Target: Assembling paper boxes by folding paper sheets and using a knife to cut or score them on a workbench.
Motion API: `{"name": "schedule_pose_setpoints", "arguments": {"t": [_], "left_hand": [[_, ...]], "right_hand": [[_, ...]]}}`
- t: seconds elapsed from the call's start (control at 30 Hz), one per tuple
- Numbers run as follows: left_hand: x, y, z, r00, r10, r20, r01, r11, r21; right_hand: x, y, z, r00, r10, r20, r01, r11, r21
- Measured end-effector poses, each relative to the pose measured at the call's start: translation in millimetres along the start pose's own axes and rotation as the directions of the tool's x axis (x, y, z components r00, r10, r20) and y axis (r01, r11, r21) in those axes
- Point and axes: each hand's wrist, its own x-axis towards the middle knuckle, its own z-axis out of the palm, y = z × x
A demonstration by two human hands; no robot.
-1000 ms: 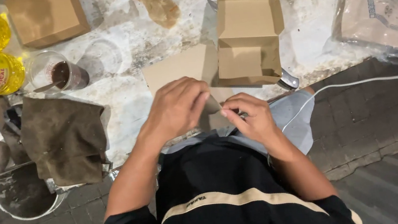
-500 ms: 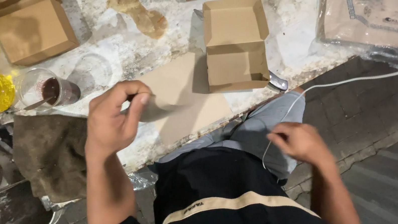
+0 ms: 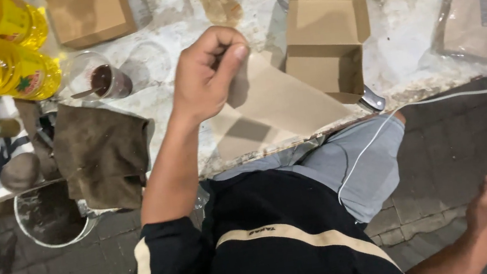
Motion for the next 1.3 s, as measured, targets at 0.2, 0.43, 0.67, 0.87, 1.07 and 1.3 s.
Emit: {"name": "schedule_pose_setpoints", "arguments": {"t": [0.2, 0.43, 0.67, 0.87, 1.07, 1.3], "left_hand": [[4.1, 6.2, 12.5, 0.995, -0.101, 0.006, 0.102, 0.994, -0.042], [-3.1, 3.2, 24.8, 0.987, -0.108, 0.121, 0.098, 0.992, 0.084], [-21.3, 55.7, 66.7, 0.909, 0.134, 0.396, -0.2, 0.971, 0.131], [-27.5, 57.4, 70.7, 0.918, 0.196, 0.344, -0.273, 0.943, 0.19], [-19.3, 50.4, 67.8, 0.924, 0.241, 0.297, -0.307, 0.931, 0.197], [-12.7, 9.5, 18.8, 0.981, 0.193, 0.032, -0.195, 0.951, 0.241]], "right_hand": [[17.5, -120.2, -116.8, 0.99, -0.14, 0.002, 0.085, 0.613, 0.786], [36.1, -274.6, -188.0, 0.848, -0.528, -0.035, 0.273, 0.38, 0.884], [47.0, -366.4, -196.1, 0.782, -0.574, -0.243, 0.336, 0.059, 0.94], [44.2, -369.0, -191.2, 0.773, -0.594, -0.223, 0.238, -0.055, 0.97], [38.2, -353.2, -182.2, 0.794, -0.57, -0.208, 0.249, -0.007, 0.968], [23.7, -297.7, -135.0, 0.67, -0.733, -0.115, 0.49, 0.32, 0.811]]}}
